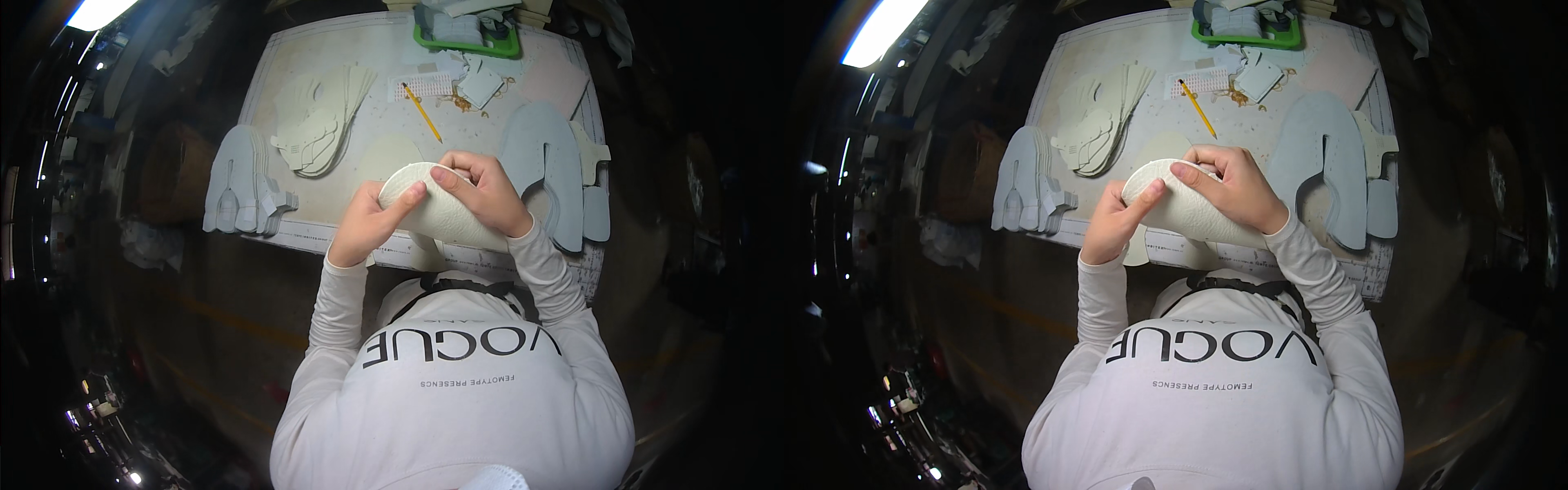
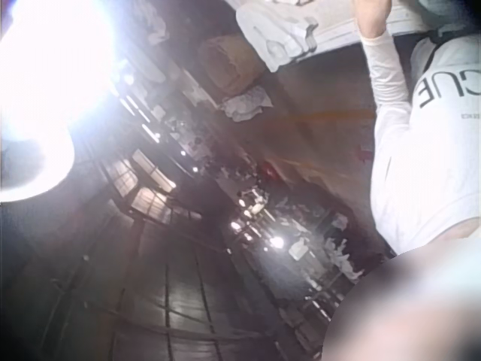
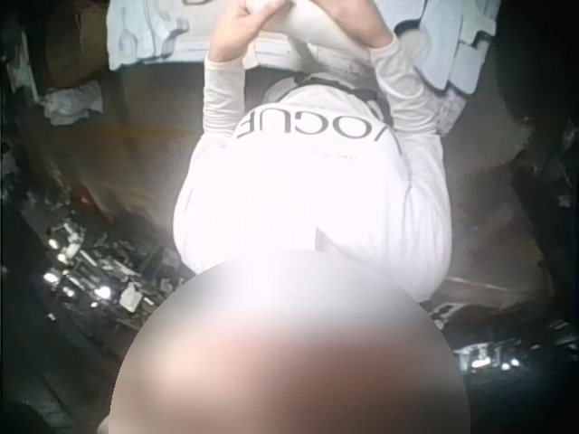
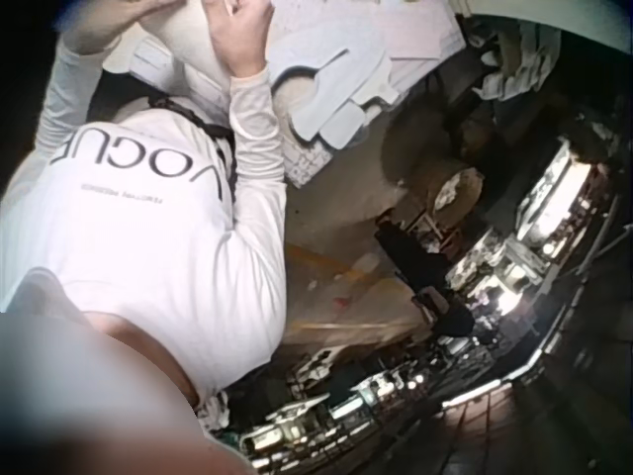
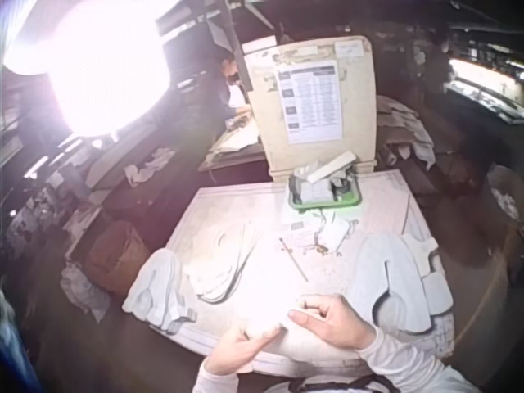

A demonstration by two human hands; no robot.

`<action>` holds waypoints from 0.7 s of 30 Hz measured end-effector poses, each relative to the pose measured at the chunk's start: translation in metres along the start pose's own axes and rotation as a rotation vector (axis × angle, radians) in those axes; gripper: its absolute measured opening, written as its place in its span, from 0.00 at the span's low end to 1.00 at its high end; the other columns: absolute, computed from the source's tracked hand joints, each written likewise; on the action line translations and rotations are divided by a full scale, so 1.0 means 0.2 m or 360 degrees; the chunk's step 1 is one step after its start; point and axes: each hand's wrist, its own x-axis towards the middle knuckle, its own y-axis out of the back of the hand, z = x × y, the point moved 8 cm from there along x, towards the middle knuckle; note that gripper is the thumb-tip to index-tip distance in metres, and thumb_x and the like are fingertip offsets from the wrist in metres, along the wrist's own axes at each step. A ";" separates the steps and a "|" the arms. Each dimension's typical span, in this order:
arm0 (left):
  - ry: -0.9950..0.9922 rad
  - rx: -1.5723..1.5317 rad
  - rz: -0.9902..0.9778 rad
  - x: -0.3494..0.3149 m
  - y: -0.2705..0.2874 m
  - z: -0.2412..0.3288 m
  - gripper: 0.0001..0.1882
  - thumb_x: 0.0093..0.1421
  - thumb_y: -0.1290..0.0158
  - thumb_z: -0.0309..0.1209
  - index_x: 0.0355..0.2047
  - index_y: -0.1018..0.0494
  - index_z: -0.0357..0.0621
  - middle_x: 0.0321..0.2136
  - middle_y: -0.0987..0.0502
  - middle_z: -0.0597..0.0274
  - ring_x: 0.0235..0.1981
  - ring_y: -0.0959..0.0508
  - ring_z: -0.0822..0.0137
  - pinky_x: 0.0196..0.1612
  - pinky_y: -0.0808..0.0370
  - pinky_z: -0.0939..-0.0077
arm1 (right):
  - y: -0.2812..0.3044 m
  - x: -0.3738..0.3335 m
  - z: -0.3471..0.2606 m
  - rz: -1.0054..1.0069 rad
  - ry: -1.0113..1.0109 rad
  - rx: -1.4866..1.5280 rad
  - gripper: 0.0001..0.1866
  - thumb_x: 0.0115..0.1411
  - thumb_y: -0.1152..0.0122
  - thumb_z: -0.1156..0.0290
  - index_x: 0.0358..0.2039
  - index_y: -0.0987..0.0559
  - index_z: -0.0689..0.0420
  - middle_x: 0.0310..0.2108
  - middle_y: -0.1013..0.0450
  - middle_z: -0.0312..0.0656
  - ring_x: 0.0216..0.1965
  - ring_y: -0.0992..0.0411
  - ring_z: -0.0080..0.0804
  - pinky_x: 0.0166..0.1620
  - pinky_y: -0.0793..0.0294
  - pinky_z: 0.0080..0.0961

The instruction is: The person repeatedly picks up white shoe insole-like parts from a table, turns them over, and examines their edges and surfaces. They place each part back on the table after inspection and continue with the next piece.

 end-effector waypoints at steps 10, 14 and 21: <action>0.0007 -0.0757 0.0354 0.01 -0.02 -0.06 0.24 0.67 0.61 0.43 0.35 0.25 0.31 0.30 0.22 0.57 0.31 0.23 0.72 0.36 0.28 0.80 | -0.10 -0.06 0.03 -0.0084 0.0012 0.0865 0.21 0.66 0.54 0.60 0.43 0.25 0.67 0.33 0.25 0.36 0.33 0.32 0.15 0.37 0.32 0.13; -0.0001 -0.0757 0.0367 0.00 0.00 -0.06 0.24 0.67 0.60 0.43 0.35 0.25 0.31 0.30 0.22 0.57 0.31 0.23 0.72 0.37 0.28 0.80 | -0.11 -0.06 0.05 -0.0168 -0.0057 0.0949 0.21 0.66 0.54 0.59 0.38 0.22 0.66 0.30 0.25 0.34 0.30 0.32 0.14 0.35 0.32 0.13; -0.0019 -0.0714 0.0399 -0.01 0.01 -0.08 0.24 0.67 0.62 0.42 0.35 0.25 0.32 0.30 0.21 0.55 0.29 0.21 0.70 0.34 0.26 0.80 | -0.12 -0.08 0.08 -0.0143 -0.0098 0.0929 0.23 0.67 0.56 0.57 0.33 0.21 0.65 0.26 0.25 0.34 0.26 0.32 0.14 0.31 0.31 0.14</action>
